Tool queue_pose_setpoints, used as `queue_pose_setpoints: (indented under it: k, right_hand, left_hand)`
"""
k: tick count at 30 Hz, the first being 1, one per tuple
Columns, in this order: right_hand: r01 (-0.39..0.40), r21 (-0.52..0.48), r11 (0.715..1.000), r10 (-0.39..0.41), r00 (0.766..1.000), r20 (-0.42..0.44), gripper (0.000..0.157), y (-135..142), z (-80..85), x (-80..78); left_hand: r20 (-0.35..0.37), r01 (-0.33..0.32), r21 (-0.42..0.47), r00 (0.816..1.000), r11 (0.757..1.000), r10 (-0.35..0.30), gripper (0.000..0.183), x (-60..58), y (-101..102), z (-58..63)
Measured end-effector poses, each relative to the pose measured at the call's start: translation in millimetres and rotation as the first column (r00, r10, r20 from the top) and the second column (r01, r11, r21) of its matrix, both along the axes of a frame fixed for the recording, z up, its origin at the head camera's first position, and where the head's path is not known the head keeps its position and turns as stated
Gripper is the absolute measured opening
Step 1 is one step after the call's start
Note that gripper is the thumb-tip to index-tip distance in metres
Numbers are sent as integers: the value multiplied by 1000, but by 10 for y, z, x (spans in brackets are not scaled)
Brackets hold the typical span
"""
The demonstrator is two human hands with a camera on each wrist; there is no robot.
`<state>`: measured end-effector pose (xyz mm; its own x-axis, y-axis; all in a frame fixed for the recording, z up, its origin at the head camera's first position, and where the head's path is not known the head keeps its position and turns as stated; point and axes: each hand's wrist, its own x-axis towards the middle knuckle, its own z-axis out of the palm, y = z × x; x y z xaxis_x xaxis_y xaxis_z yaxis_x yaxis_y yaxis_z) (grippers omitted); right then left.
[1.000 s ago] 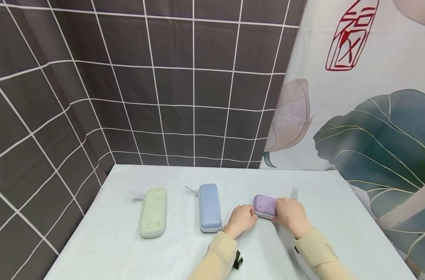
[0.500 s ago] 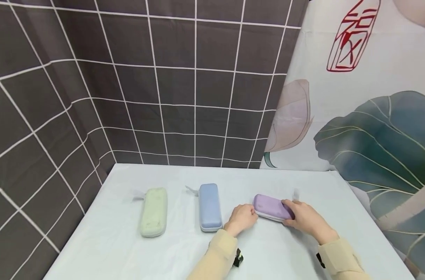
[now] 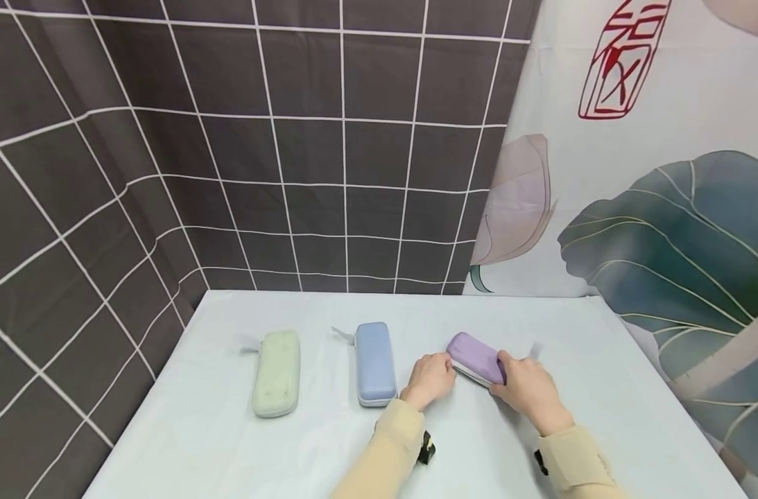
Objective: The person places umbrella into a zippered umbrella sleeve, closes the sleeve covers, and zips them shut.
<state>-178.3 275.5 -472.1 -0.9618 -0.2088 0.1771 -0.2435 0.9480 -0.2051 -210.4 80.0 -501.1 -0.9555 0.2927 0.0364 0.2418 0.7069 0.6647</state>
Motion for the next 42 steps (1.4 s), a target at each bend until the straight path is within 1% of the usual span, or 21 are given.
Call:
queue_pose_setpoints:
  k: [6,12,16,21,27,30,33,38,40,42]
  right_hand:
    - [55,41,998,-53,998,-41,47,-135,-22,30]
    - [109,30,994,-107,993,-58,46,-229,-29,82]
    - [157,28,987,-155,985,-74,45,-308,-53,127]
    - [213,19,977,-210,973,-99,45,-397,-75,123]
    - [227,36,973,-219,963,-157,43,-452,-83,65]
    - [234,47,971,-224,962,-154,43,-484,-93,46]
    - [247,47,968,-236,957,-168,45,-522,-113,24]
    - [248,34,968,-233,943,-239,46,-611,-128,-14]
    - [246,33,969,-230,941,-248,46,-632,-126,-14]
    - [249,32,968,-235,942,-240,46,-634,-127,-7]
  left_hand:
    - [-27,14,10,1000,1000,-13,26,-55,-24,-19]
    - [-51,27,15,998,1000,-26,26,-73,-20,-28]
    - [-52,38,-8,998,999,-38,27,-53,11,-50]
    - [-81,56,-39,995,998,-59,27,-53,52,-81]
    - [-123,70,-83,989,994,-80,24,-89,95,-115]
    - [-109,79,-80,990,994,-88,23,-99,87,-150]
    - [-95,91,-83,991,992,-99,23,-126,76,-158]
    - [-101,124,-107,986,987,-135,22,-190,45,-131]
    - [-92,137,-115,985,984,-148,22,-204,38,-125]
    - [-78,147,-124,984,981,-157,22,-205,38,-122]
